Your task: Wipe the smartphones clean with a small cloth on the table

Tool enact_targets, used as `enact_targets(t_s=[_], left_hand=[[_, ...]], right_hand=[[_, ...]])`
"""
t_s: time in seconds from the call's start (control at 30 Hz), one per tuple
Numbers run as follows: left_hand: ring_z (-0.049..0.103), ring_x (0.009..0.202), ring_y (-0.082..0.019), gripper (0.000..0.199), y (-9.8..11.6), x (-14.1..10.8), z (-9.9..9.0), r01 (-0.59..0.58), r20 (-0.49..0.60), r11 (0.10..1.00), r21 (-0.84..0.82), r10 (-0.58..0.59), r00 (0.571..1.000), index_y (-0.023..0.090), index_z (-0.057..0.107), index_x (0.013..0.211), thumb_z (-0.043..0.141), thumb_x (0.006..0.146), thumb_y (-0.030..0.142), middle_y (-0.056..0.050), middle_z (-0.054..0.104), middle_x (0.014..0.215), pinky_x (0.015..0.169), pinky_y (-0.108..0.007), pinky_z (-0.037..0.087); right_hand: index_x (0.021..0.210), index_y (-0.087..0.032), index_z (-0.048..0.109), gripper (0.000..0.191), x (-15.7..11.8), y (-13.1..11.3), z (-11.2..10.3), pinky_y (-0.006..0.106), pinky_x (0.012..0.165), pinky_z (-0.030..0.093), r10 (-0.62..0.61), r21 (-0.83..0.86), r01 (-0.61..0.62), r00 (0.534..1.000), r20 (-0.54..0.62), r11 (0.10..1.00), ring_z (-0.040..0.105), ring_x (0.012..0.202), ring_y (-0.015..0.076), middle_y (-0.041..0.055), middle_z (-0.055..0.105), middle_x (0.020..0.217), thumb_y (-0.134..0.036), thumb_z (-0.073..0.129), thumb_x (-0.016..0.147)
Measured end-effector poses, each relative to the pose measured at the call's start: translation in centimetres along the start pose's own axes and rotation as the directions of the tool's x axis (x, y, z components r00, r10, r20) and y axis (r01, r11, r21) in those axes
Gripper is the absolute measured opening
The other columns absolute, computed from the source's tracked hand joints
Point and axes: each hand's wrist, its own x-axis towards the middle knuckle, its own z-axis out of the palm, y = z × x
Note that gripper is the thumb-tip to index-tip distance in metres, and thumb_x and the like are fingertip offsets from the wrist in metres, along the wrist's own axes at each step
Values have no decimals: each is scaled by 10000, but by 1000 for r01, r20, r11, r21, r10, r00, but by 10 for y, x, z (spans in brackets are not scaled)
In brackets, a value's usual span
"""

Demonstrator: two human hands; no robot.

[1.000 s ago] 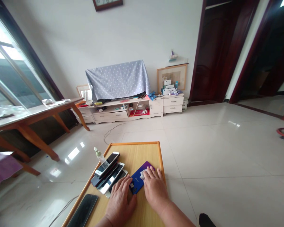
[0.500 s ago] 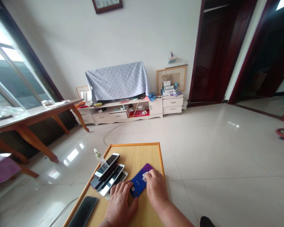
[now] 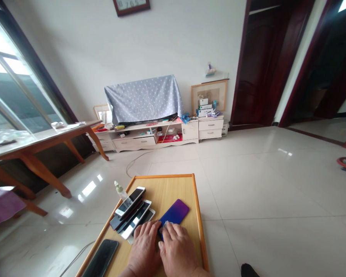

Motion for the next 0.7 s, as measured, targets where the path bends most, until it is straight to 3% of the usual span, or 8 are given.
enact_targets(t_s=[0.1, 0.2, 0.3, 0.57, 0.7], left_hand=[[578, 1209, -289, 490, 2, 1, -1, 4, 0, 1000, 3, -4, 1000, 264, 615, 1255, 596, 766, 229, -78, 671, 1269, 1091, -486, 357], [593, 1185, -289, 399, 4, 2, -2, -3, -18, 1000, 11, 3, 1000, 258, 625, 1227, 613, 842, 362, -80, 676, 1246, 1075, -502, 370], [593, 1184, -288, 417, 7, 2, -4, 4, -26, 1000, 15, -4, 1000, 255, 620, 1226, 646, 825, 367, -79, 668, 1244, 1078, -509, 365], [590, 1174, -268, 358, 4, 1, -2, -16, -25, 1000, 3, 16, 1000, 247, 619, 1208, 607, 855, 308, -72, 670, 1225, 1064, -476, 379], [583, 1180, -287, 381, 5, 1, -2, 1, -23, 1000, 12, 0, 1000, 255, 619, 1204, 635, 834, 347, -76, 665, 1230, 1071, -502, 368]], right_hand=[[1361, -243, 649, 392, 4, 5, -3, 396, 1118, 408, 33, 0, -33, 999, 5, 999, 555, 1278, 264, 49, 631, 1417, -336, 485, 1017], [1286, -233, 697, 372, 17, 25, -14, 395, 1096, 425, 119, -37, -120, 993, -17, 992, 571, 1241, 259, 62, 658, 1374, -306, 441, 1026], [1253, -200, 710, 386, 27, 40, -22, 414, 1084, 433, 162, -71, -163, 986, -31, 984, 572, 1228, 274, 93, 664, 1353, -288, 412, 1025], [1321, -229, 672, 366, 9, 9, -5, 366, 1126, 388, 71, 2, -71, 997, -2, 997, 540, 1266, 252, 47, 646, 1393, -304, 490, 1012], [1278, -210, 690, 358, 21, 32, -8, 407, 1109, 411, 126, -37, -128, 991, -39, 991, 551, 1249, 274, 78, 644, 1385, -295, 466, 1012]])
